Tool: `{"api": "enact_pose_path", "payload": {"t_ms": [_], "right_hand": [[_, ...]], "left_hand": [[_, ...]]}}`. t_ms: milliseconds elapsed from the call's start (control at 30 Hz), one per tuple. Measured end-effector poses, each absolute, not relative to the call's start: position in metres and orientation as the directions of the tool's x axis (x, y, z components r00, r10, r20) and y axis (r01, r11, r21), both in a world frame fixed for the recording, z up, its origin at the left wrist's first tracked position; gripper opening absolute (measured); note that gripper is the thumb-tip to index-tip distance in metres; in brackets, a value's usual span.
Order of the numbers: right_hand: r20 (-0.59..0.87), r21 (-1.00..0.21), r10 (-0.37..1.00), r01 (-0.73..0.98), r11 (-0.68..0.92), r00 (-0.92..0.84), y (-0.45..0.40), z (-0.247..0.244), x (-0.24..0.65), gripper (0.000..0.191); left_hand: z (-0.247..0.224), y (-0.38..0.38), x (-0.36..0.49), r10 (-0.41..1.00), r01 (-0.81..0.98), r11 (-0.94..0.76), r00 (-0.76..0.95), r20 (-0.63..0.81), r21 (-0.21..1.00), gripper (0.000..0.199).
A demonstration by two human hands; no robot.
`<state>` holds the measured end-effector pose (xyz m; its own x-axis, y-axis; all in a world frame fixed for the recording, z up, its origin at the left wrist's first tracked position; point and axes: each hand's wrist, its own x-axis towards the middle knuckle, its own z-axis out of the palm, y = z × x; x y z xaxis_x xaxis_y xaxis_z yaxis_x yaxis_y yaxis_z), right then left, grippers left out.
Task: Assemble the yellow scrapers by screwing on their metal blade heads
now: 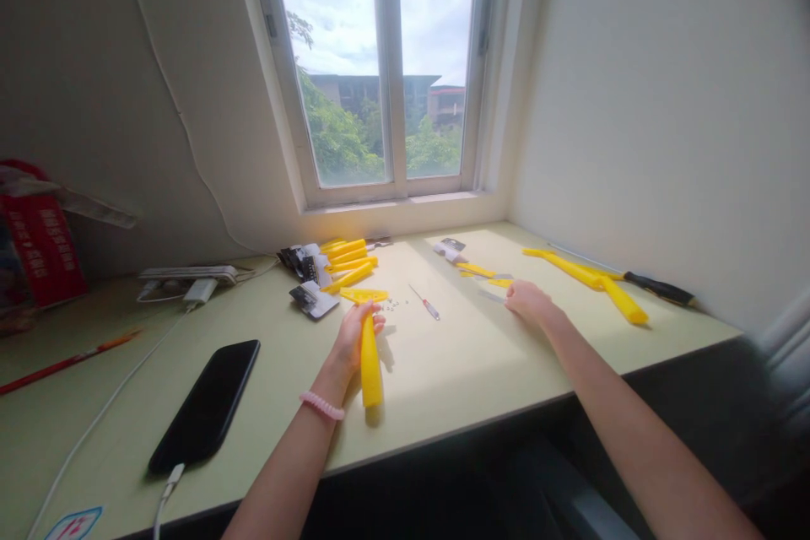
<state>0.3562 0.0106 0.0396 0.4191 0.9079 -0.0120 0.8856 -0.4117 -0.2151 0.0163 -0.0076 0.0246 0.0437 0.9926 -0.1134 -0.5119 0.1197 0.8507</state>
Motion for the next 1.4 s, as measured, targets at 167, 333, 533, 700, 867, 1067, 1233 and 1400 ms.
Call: {"api": "enact_pose_path", "payload": {"t_ms": [167,333,533,700,867,1067,1233,1400], "right_hand": [[-0.093,-0.216,0.915,0.89,-0.403,0.392,0.011,0.043,0.356,0.007],[-0.024,-0.418,0.942,0.852,-0.314,0.336,0.008,0.042,0.355,0.006],[0.079,-0.88,0.973,0.474,-0.035,0.219,0.019,0.04,0.32,0.005],[-0.039,-0.982,0.992,-0.188,-0.017,0.116,0.028,0.048,0.27,0.024],[-0.07,-0.822,0.997,-0.563,-0.083,-0.045,0.029,0.042,0.23,0.027],[0.016,-0.689,1.0,-0.725,-0.002,-0.018,0.031,0.029,0.215,0.01],[0.012,-0.72,0.998,-0.693,-0.035,-0.063,0.028,0.027,0.218,0.015],[0.018,-0.766,1.0,-0.643,0.009,-0.007,0.026,0.027,0.214,0.012]], "left_hand": [[0.022,-0.006,0.016,0.991,-0.504,0.133,0.051,-0.125,0.854,0.013],[0.025,-0.01,0.016,0.989,-0.505,0.144,0.065,-0.129,0.851,0.01],[0.027,-0.013,0.018,0.981,-0.477,0.192,0.066,-0.182,0.858,0.012],[0.029,-0.016,0.019,0.978,-0.477,0.208,0.08,-0.194,0.854,0.013],[0.033,-0.022,0.02,0.976,-0.468,0.213,0.07,-0.204,0.858,0.009],[0.035,-0.027,0.02,0.982,-0.478,0.191,0.092,-0.167,0.857,0.007],[0.035,-0.024,0.021,0.97,-0.461,0.243,0.095,-0.225,0.853,0.009],[0.031,-0.021,0.021,0.969,-0.462,0.248,0.114,-0.22,0.851,0.012]]}}
